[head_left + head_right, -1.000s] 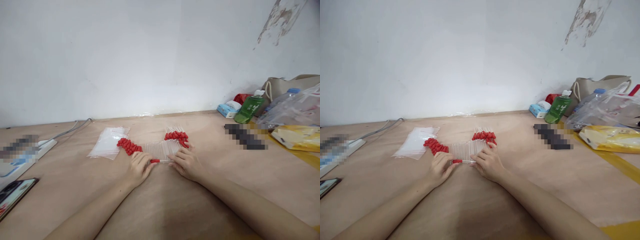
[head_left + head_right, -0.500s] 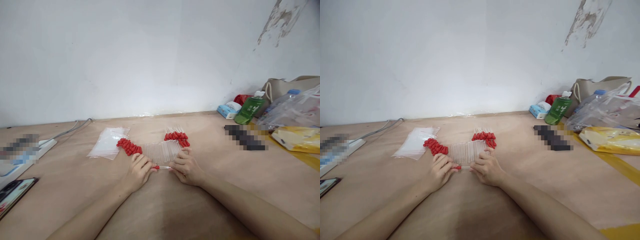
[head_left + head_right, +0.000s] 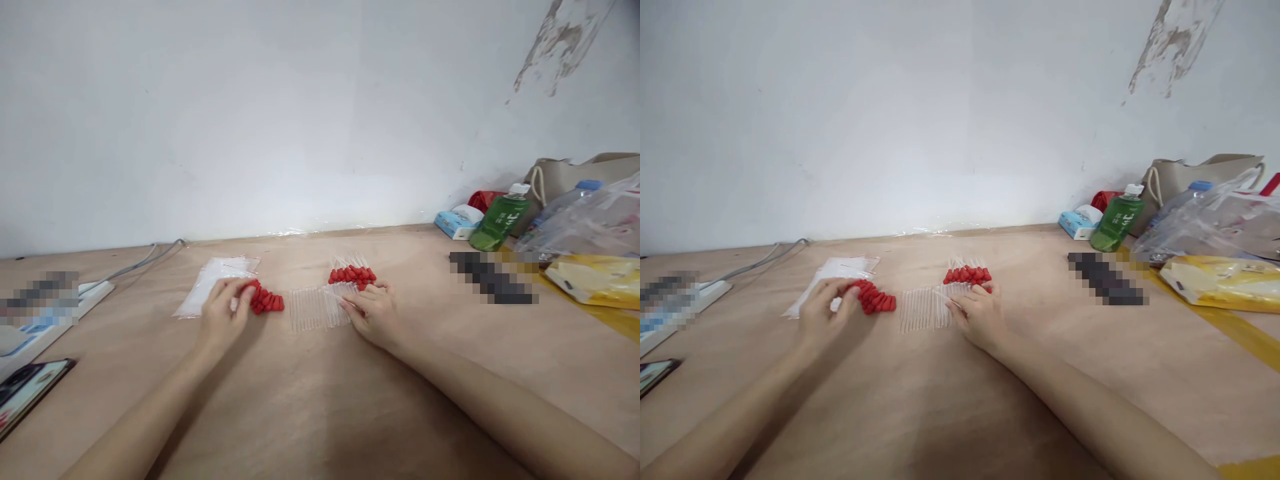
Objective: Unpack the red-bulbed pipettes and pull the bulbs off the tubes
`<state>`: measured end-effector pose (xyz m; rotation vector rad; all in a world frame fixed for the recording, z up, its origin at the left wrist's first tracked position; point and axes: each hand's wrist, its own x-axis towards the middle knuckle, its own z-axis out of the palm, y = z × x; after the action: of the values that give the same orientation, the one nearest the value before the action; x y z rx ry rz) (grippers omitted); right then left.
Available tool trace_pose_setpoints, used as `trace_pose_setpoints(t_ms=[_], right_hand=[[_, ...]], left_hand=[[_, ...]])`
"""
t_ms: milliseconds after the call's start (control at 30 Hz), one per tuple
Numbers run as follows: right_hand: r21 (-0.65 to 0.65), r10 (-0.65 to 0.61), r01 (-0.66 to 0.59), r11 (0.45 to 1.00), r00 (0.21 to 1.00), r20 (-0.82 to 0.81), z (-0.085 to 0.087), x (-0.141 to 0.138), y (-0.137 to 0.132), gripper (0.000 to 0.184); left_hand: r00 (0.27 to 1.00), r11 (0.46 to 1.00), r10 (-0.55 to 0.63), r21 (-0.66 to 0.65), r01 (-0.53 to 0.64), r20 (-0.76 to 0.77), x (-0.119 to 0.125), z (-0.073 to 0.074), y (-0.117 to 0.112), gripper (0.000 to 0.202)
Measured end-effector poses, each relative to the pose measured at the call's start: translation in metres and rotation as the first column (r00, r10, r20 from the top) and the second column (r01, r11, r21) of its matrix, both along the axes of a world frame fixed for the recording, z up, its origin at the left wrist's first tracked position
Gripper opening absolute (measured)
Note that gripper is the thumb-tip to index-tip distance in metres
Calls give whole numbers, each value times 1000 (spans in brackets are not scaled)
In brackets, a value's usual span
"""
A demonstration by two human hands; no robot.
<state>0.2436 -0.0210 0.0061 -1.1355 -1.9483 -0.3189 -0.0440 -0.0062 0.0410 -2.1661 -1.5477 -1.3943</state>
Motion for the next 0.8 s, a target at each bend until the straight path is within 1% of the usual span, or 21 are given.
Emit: trace_pose_setpoints(t_ms=[67, 100, 133, 200, 267, 300, 367, 433, 500, 567, 700, 800], right_hand=[[14, -21, 20, 1000, 999, 34, 3, -12, 3, 21], [24, -35, 34, 999, 998, 50, 3, -18, 5, 21], [35, -50, 48, 998, 997, 66, 4, -23, 6, 22], [62, -84, 78, 995, 991, 101, 3, -32, 10, 23], [87, -111, 100, 991, 984, 140, 0, -40, 13, 22], [94, -123, 109, 990, 980, 159, -2, -43, 13, 21], [94, -136, 119, 988, 970, 201, -5, -47, 13, 22], [78, -138, 122, 989, 960, 242, -7, -50, 11, 22], [57, -131, 120, 991, 955, 265, -8, -51, 9, 19], [30, -119, 115, 993, 955, 271, -9, -52, 8, 16], [-28, -96, 108, 994, 958, 272, -11, -53, 6, 17], [-58, -83, 101, 993, 961, 263, -12, -54, 5, 21]], left_hand=[[992, 989, 92, -120, -81, 92, -13, 16, 19, 27], [987, 980, 106, -184, -83, 123, -21, 23, 28, 29], [980, 967, 121, -241, -80, 159, -27, 27, 36, 34], [967, 947, 160, -307, -93, 198, -36, 30, 46, 40], [965, 934, 164, -346, -85, 205, -38, 28, 49, 41], [970, 928, 146, -366, -67, 193, -37, 26, 48, 40], [986, 906, 87, -422, -20, 141, -32, 22, 44, 38], [997, 879, 41, -477, -6, 64, -26, 19, 40, 35], [1000, 869, 22, -494, -20, -1, -23, 18, 39, 34], [999, 876, 22, -480, -39, -42, -22, 16, 40, 33], [991, 870, 61, -480, -112, -121, -23, 12, 43, 30], [986, 863, 86, -485, -146, -144, -23, 14, 42, 30]])
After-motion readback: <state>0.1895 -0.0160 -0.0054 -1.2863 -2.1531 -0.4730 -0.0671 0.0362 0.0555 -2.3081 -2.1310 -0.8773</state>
